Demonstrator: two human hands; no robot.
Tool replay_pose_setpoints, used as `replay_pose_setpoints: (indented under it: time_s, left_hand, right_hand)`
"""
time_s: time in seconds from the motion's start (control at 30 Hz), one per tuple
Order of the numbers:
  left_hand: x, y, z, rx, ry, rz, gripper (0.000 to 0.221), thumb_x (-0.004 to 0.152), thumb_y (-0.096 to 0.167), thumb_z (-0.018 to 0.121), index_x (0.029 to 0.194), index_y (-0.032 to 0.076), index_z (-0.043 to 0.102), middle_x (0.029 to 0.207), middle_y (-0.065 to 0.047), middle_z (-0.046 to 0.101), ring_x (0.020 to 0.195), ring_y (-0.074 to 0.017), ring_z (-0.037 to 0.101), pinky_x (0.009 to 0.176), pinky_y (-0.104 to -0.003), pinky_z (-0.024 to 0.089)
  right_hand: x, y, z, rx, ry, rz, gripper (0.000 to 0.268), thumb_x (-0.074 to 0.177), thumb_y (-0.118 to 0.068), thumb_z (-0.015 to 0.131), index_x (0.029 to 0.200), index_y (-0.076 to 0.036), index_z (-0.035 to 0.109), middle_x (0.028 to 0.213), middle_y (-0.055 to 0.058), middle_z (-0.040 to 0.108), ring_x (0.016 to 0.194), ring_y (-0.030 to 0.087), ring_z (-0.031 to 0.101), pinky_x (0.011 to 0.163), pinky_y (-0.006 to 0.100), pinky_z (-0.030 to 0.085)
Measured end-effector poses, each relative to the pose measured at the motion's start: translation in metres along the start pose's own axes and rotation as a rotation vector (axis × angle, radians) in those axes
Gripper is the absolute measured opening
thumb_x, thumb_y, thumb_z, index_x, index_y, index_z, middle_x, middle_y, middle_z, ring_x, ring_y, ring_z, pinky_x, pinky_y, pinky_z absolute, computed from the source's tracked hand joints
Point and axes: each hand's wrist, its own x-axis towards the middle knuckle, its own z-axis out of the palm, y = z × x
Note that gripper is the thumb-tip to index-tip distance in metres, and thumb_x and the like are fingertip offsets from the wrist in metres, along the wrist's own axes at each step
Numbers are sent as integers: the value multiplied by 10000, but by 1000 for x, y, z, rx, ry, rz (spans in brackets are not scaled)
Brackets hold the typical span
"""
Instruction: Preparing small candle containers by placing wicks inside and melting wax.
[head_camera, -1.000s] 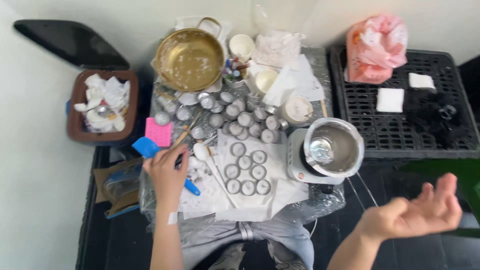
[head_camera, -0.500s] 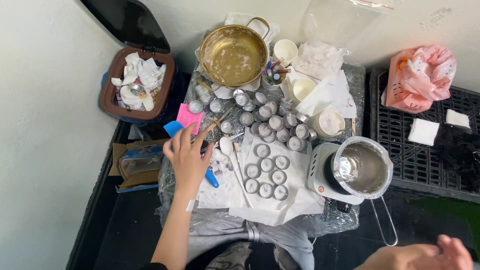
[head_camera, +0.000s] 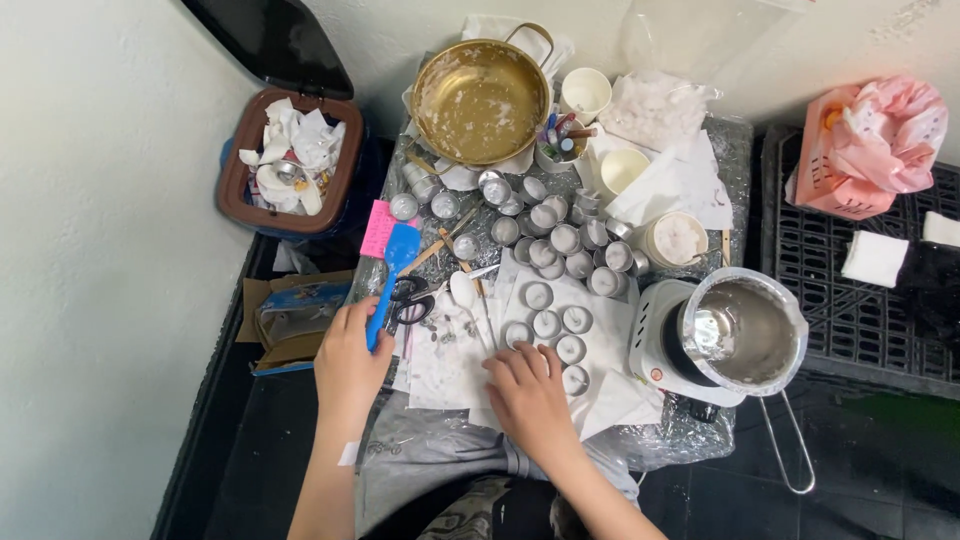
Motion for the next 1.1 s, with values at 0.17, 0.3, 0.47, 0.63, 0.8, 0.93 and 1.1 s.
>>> replay_pose_setpoints:
  time_s: [0.17,0.3,0.47,0.63,0.8,0.93,1.1]
  left_hand:
    - [-2,-3,0,157,17,169,383,832,126,724,1208,91,659,1150,-102,676,1026,-343,651,858,-465,513]
    - [-9,-14,12,106,53,215,398,840,99,703,1235,86,659,1225,-109,649,1072,-347,640,910,-450,504]
    - [-5,-3,3,135,36,204,429,834,104,698,1261,87,658,1248,-96,641,1097,-328,621,917,-443,478]
    - [-13,15,16,157,15,316,395,863,186,725,1248,120,667,1265,-66,631,1135,-284,601,951,-433,437]
    - [-27,47,39,114,-100,415,495,816,266,754,1282,121,667,1300,-74,610,1082,-296,589,907,-439,425]
    - [-26,46,45,145,-101,428,523,783,251,750,1272,85,671,1312,-114,604,1066,-333,576,874,-449,432]
    - [-24,29,44,86,-164,381,274,853,208,731,1102,98,701,1242,-35,642,1085,-273,606,893,-426,450]
  right_hand:
    - [-6,2,14,-97,-115,33,310,811,-96,689,1119,-108,654,1079,69,635,1106,295,579,1058,559,352]
    - [2,1,13,-53,-154,63,384,827,-21,634,1204,-95,636,1076,83,635,1057,281,604,1048,545,359]
    - [8,0,17,27,-146,107,462,800,23,631,1248,-91,619,1074,95,637,1033,284,616,1016,495,410]
    - [12,0,24,38,-114,201,449,805,-18,691,1242,-104,626,1024,100,640,977,305,606,939,450,463]
    - [33,5,29,33,62,241,383,842,-95,739,1217,-85,658,990,78,668,930,271,648,794,413,441]
    - [38,15,42,-12,39,171,493,729,-93,737,1220,-85,691,1031,78,688,913,277,646,786,400,450]
    - [37,27,52,-47,-104,238,233,757,-148,783,976,-112,715,920,55,706,872,248,675,788,414,447]
